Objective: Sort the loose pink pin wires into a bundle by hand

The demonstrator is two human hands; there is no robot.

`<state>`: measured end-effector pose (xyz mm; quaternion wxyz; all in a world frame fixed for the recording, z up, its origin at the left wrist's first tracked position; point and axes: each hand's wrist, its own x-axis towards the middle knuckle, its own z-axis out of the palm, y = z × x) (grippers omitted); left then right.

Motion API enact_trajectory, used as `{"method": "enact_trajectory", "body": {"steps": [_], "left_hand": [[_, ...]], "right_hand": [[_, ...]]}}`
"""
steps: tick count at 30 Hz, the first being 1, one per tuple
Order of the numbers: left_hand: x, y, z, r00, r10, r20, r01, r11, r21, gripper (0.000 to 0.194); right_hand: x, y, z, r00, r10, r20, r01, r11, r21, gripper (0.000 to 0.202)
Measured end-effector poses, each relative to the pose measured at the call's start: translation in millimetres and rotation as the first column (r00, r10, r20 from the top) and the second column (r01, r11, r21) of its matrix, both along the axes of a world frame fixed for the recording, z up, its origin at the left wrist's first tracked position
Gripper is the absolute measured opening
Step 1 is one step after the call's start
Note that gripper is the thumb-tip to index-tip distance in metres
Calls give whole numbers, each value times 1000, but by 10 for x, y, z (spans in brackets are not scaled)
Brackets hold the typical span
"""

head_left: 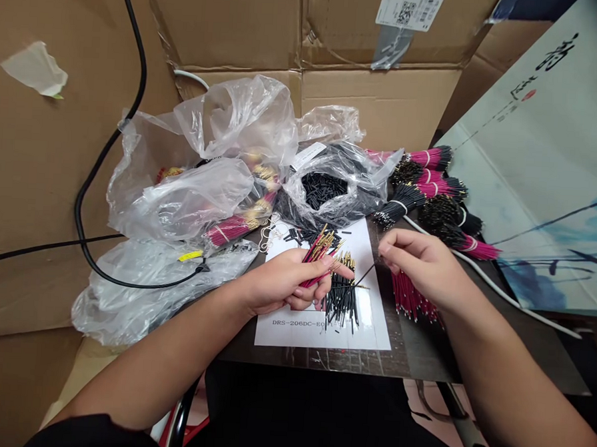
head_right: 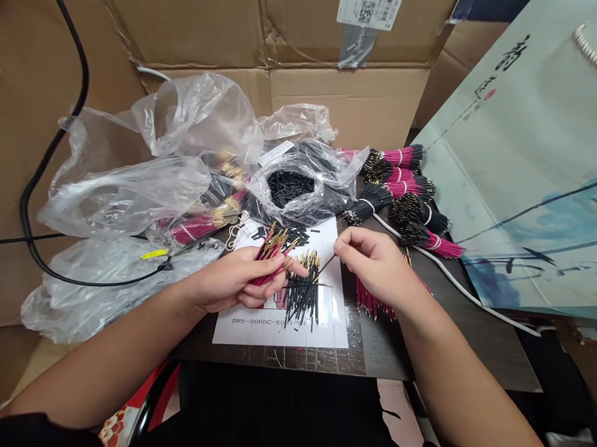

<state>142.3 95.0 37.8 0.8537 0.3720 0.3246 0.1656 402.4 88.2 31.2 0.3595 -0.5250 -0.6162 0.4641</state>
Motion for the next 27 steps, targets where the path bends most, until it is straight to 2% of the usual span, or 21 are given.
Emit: {"method": "enact_trajectory", "body": {"steps": [2, 5, 8, 11, 13, 16, 21, 27], "left_hand": [[-3, -2, -4, 1000, -20, 18, 20, 1000, -8, 34], [-10, 2, -15, 995, -69, 73, 73, 996, -60, 38], [-18, 11, -22, 987, -105, 123, 118, 987, -105, 41], [-20, 14, -31, 982, -131, 133, 147, 982, -122, 42], [-15, 10, -41, 982, -139, 130, 155, 981, -121, 42], [-1, 4, -57, 982, -138, 131, 153, 982, -112, 40], [19, 8, -45, 986, -125, 108, 136, 986, -101, 47], [21, 14, -31, 991, -131, 16, 132, 987, -89, 56]], "right_hand": [[-17, 4, -19, 994, 52, 98, -51, 999, -13, 30], [-101, -11, -56, 946, 101, 308, -124, 991, 57, 25], [-168, -32, -61, 902, 23, 431, -115, 975, 190, 22], [-209, -62, -33, 955, -23, 297, -55, 966, 251, 25], [-249, -93, -23, 988, 33, 148, -63, 978, 200, 26], [-326, -141, -52, 995, 95, -30, -91, 988, 123, 24], [-368, -172, -109, 995, 78, -60, -71, 991, 110, 22], [-341, -208, -51, 991, 113, -74, -108, 992, 72, 23]]}}
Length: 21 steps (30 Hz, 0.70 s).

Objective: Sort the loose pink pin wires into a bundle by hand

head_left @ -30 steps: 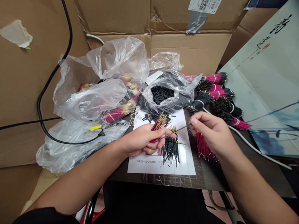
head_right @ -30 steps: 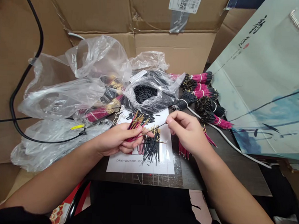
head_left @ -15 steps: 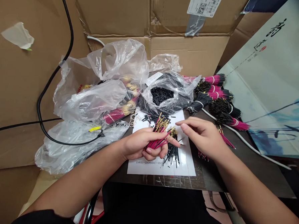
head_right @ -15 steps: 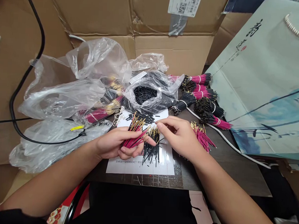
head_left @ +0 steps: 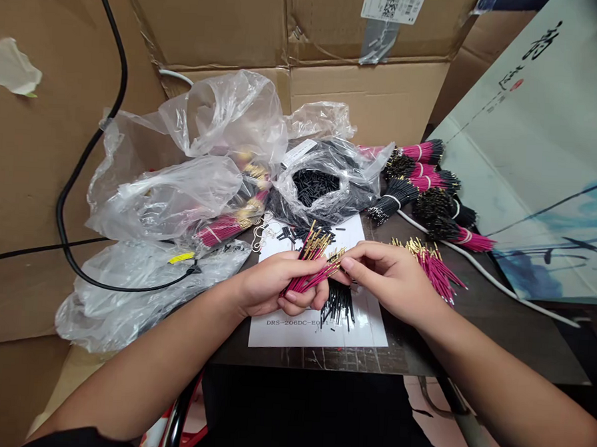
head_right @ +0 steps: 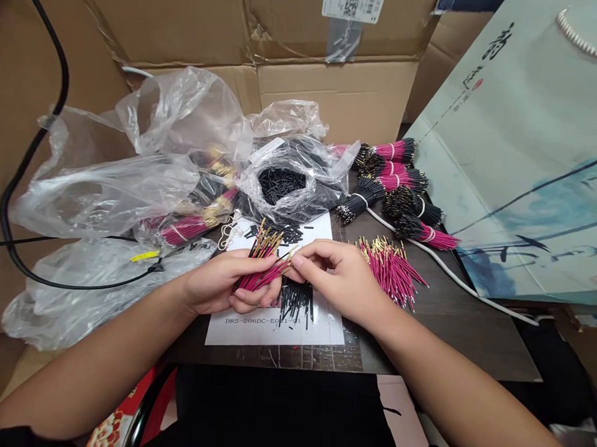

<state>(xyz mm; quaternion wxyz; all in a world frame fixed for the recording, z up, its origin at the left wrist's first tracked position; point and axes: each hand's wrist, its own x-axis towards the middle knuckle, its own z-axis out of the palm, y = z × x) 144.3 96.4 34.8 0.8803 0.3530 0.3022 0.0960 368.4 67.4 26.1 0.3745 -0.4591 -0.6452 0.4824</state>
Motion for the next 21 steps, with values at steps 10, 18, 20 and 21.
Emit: {"method": "enact_trajectory", "body": {"steps": [10, 18, 20, 21], "left_hand": [[30, -21, -5, 990, 137, -43, -133, 988, 78, 22], [11, -26, -38, 993, 90, -72, -79, 986, 147, 33], [2, -26, -50, 994, 64, -83, -50, 985, 163, 39], [-2, -27, -55, 995, 57, -87, -42, 985, 169, 39]], "right_hand": [[-6, -42, 16, 991, -51, 128, 41, 996, 75, 19], [-12, -50, 9, 982, -58, 177, 35, 991, 129, 19], [-13, -48, 4, 984, -45, 172, 26, 994, 110, 20], [-15, -46, -1, 985, -42, 167, 25, 995, 100, 21]]}}
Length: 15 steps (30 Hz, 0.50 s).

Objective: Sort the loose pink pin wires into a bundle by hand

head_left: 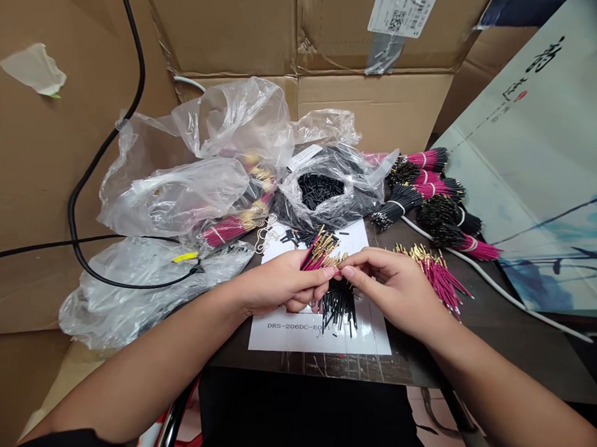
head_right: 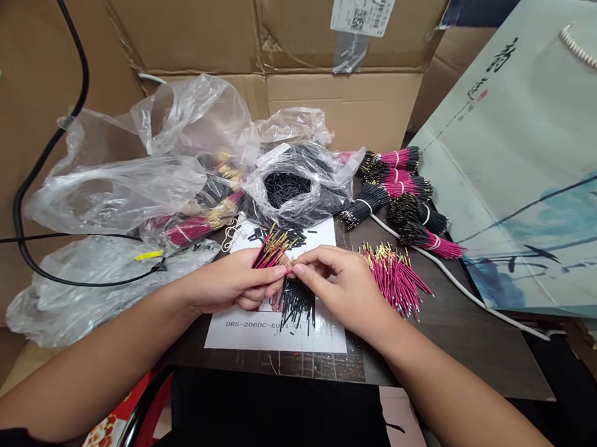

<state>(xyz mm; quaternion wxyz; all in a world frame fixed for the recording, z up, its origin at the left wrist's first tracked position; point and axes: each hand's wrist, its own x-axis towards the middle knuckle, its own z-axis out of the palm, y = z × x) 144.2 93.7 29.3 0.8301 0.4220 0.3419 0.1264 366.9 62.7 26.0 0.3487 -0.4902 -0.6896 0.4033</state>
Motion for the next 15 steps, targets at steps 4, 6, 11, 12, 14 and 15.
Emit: {"method": "enact_trajectory", "body": {"steps": [4, 6, 11, 12, 14, 15], "left_hand": [[-5, 0, 2, 1000, -11, -13, 11, 1000, 29, 33], [-4, 0, 16, 1000, -15, -22, 15, 999, 29, 33], [5, -1, 50, 999, -25, -39, 25, 1000, -3, 33], [7, -1, 52, 999, -27, -38, 27, 1000, -7, 33], [10, 0, 52, 999, -30, -35, 30, 999, -11, 32], [12, 1, 52, 999, -29, -36, 29, 1000, -9, 31]], "right_hand": [[-21, 9, -39, 998, -20, -60, 17, 998, -66, 23], [-32, 9, -65, 994, -20, -103, 10, 995, -100, 24], [-41, -6, -87, 987, -47, -151, 32, 995, -95, 28], [-41, -9, -78, 991, -39, -126, 31, 997, -72, 25], [-41, -12, -52, 999, -14, -48, 15, 1000, 1, 16], [-42, -12, -39, 1000, -7, -5, 7, 999, 49, 13]]}}
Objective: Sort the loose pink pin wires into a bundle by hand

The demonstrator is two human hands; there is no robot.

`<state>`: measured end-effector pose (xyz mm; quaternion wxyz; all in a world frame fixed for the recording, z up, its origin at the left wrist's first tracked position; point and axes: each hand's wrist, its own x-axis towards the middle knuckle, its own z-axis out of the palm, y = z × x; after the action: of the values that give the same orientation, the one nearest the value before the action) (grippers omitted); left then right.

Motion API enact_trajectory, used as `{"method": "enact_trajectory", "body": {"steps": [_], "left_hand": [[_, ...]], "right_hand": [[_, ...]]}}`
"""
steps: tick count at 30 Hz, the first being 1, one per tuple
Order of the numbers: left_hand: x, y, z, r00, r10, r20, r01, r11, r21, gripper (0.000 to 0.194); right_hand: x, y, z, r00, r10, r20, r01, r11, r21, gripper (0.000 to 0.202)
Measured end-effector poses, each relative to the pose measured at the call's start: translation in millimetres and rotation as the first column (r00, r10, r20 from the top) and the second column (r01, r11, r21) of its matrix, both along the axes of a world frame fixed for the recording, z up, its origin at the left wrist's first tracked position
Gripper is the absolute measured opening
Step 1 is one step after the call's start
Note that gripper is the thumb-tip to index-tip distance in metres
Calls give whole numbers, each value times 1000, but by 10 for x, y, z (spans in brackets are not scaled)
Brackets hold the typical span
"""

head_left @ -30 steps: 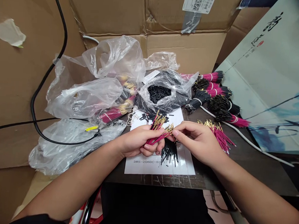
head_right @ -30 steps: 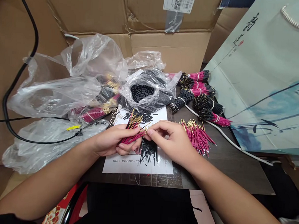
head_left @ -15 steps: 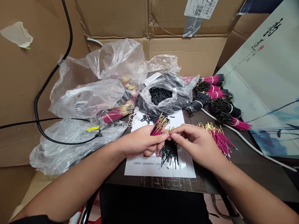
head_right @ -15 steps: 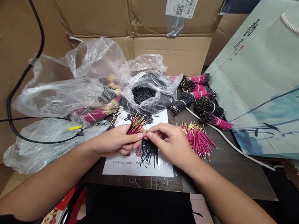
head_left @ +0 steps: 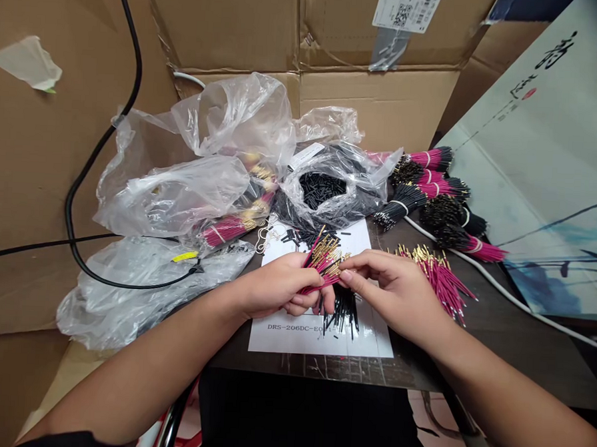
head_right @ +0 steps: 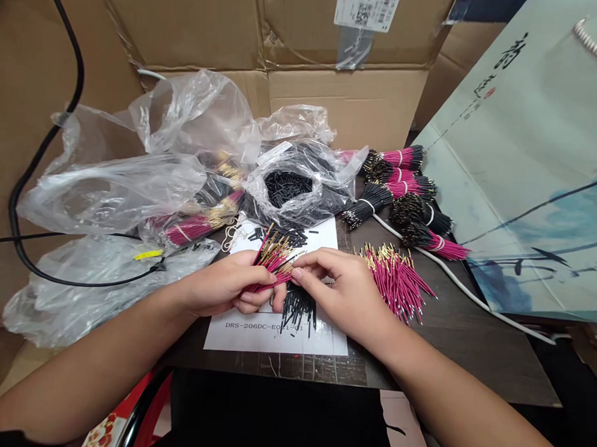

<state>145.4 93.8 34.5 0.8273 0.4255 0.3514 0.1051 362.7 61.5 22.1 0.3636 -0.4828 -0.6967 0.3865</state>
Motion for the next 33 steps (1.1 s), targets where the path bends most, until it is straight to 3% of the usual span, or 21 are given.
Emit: {"method": "enact_trajectory", "body": {"steps": [7, 15, 21, 24, 27, 30, 33], "left_hand": [[4, -10, 22, 1000, -4, 14, 4, 1000, 6, 30], [35, -20, -2, 998, 59, -6, -58, 995, 79, 26], [59, 2, -21, 991, 124, 45, -124, 992, 1, 29], [52, 4, -25, 988, 152, 28, -152, 988, -14, 27], [38, 6, -17, 983, 182, 21, -182, 983, -11, 23], [28, 6, 2, 982, 188, 34, -188, 982, -10, 21], [24, 2, 21, 982, 186, 44, -186, 983, 0, 23]], "right_hand": [[-25, -10, -13, 992, 26, 125, -63, 951, 304, 12], [24, -12, 1, 979, 98, 179, -156, 926, 344, 8], [111, 51, 13, 949, 182, 256, -236, 951, 198, 13], [246, 111, 111, 944, 192, 268, -229, 967, 115, 17], [557, 178, 306, 927, 217, 305, -240, 970, 41, 23], [1018, 258, 510, 872, 306, 382, -274, 952, -137, 32], [1432, 372, 568, 769, 365, 525, -215, 921, -325, 38]]}}
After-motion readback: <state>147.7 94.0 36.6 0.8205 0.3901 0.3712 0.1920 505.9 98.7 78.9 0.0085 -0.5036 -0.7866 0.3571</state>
